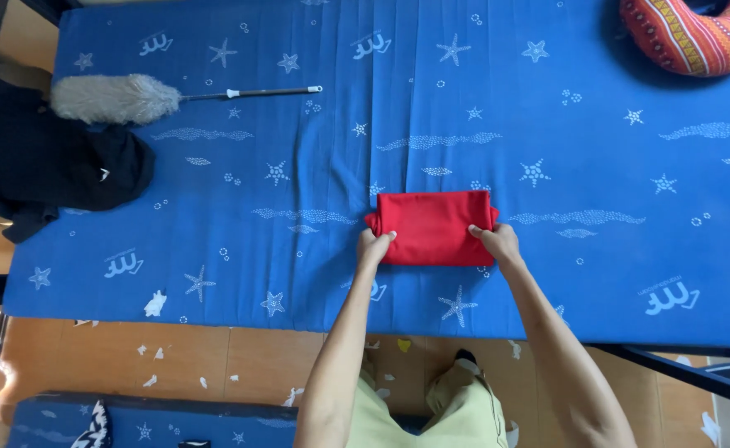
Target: Folding various t-shirts on a bunk bed mattress.
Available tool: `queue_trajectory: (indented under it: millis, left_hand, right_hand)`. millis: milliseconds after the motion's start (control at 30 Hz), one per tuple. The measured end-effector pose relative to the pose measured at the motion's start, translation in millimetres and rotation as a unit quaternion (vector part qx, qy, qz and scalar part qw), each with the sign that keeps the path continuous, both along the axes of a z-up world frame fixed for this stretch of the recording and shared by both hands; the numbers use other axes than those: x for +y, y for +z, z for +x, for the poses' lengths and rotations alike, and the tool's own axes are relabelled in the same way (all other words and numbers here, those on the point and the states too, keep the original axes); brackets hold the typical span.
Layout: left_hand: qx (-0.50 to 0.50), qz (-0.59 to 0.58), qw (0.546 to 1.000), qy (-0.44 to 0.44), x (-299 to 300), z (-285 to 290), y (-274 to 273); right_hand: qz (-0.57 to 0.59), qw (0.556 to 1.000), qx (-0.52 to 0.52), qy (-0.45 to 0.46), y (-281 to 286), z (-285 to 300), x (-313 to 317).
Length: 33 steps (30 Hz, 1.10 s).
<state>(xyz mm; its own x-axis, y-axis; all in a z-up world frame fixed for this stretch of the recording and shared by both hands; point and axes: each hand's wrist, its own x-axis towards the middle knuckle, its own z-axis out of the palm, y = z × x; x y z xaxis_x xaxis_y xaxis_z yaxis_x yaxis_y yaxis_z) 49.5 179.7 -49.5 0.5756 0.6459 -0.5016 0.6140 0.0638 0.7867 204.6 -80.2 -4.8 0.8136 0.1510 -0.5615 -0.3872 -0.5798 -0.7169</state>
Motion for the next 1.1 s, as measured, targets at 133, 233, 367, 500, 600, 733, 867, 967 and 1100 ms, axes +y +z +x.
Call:
queue_trajectory:
  millis: [133, 233, 367, 500, 600, 733, 867, 967, 1100]
  left_hand:
    - [0.044, 0.076, 0.996, -0.023, -18, 14, -2]
    - [0.089, 0.012, 0.995, -0.037, -42, 18, -23]
    - [0.059, -0.041, 0.997, -0.027, -79, 15, -24]
    - [0.117, 0.008, 0.992, -0.055, -115, 3, -17]
    - [0.100, -0.035, 0.994, -0.037, -136, -11, -7]
    - [0.091, -0.063, 0.992, -0.065, -149, -29, -15]
    - [0.055, -0.040, 0.996, -0.058, -146, -35, -32]
    - [0.034, -0.112, 0.993, -0.031, -125, -40, -55]
    - [0.078, -0.062, 0.995, 0.009, -73, -78, -98]
  right_hand:
    - [0.034, 0.999, 0.006, 0.018, -14, 14, -30]
    - [0.069, 0.996, 0.048, 0.004, -8, 16, -62]
    - [0.015, 0.993, 0.117, 0.002, 13, 6, -97]
    - [-0.005, 0.989, 0.148, -0.015, 8, -7, -137]
    - [-0.020, 0.989, 0.145, -0.017, 7, -13, -155]
    - [-0.004, 0.992, 0.122, -0.024, -37, -20, -180]
    - [-0.013, 0.998, 0.067, -0.006, -48, -17, -178]
    - [-0.073, 0.997, 0.022, 0.029, -31, -6, -171]
    - [-0.225, 0.970, -0.074, 0.060, 9, -4, -139]
